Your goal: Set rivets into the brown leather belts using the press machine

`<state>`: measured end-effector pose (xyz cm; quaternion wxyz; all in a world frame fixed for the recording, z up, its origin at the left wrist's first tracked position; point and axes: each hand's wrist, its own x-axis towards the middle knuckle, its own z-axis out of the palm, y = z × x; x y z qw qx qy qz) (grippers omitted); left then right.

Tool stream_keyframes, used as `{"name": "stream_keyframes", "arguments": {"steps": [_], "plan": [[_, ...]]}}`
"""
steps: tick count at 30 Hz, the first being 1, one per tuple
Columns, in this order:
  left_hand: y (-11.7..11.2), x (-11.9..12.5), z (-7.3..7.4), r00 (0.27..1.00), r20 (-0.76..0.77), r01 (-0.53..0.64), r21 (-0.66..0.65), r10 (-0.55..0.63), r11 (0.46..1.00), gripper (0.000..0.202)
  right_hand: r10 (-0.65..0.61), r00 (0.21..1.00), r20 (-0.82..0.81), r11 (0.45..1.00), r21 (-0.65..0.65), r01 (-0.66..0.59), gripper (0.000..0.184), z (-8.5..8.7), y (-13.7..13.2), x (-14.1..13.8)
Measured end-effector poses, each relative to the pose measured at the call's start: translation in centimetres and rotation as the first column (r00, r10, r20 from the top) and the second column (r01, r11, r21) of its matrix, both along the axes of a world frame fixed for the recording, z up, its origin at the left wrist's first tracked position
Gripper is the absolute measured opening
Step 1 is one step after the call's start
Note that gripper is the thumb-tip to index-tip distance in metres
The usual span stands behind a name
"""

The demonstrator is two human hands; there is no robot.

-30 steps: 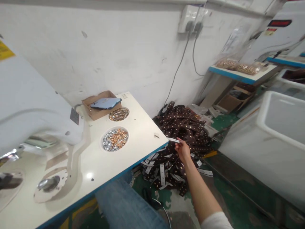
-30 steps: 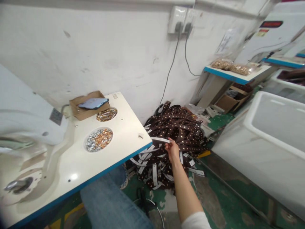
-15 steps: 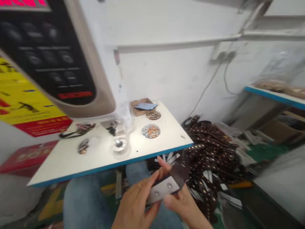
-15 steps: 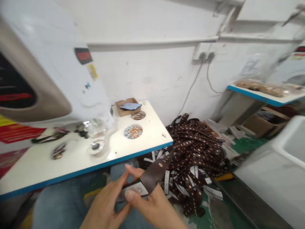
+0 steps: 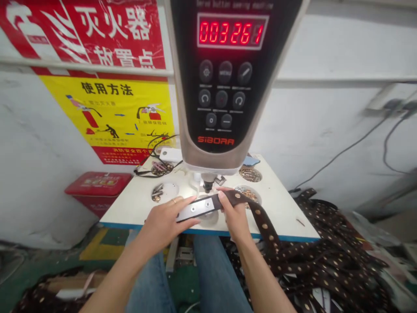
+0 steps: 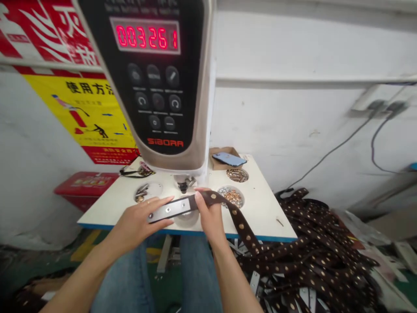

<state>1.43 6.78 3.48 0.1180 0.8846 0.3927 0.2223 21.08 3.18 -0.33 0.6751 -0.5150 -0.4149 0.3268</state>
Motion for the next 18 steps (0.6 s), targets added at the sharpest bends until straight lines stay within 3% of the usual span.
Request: {"name": "stream_keyframes", "arguments": {"steps": [5,8,13,18], "plan": [[2.8,0.4,-0.9,0.999,-0.046,-0.004,-0.105,-0.001,0.994,0.051,0.031,0.999,0.038,0.994,-0.103,-0.027,0.031,-1.4,2.3,0.4],[3.1,0.8,-1.1,0.999,-0.039,0.020,-0.111,-0.024,0.994,0.050,0.061,0.998,0.004,0.986,-0.156,-0.060,0.036,-1.2,2.0,0.6],[3.4,0.5,-1.4,0.997,-0.049,0.061,-0.092,-0.065,0.994,0.048,0.155,0.985,0.081,0.972,-0.190,-0.137,0.044,0.0,1.5,0.8],[3.5,0.4,-1.6,0.996,-0.069,0.046,-0.132,-0.056,0.990,0.049,0.149,0.982,0.120,0.971,-0.207,-0.122,0.046,-0.6,1.7,1.0]]}}
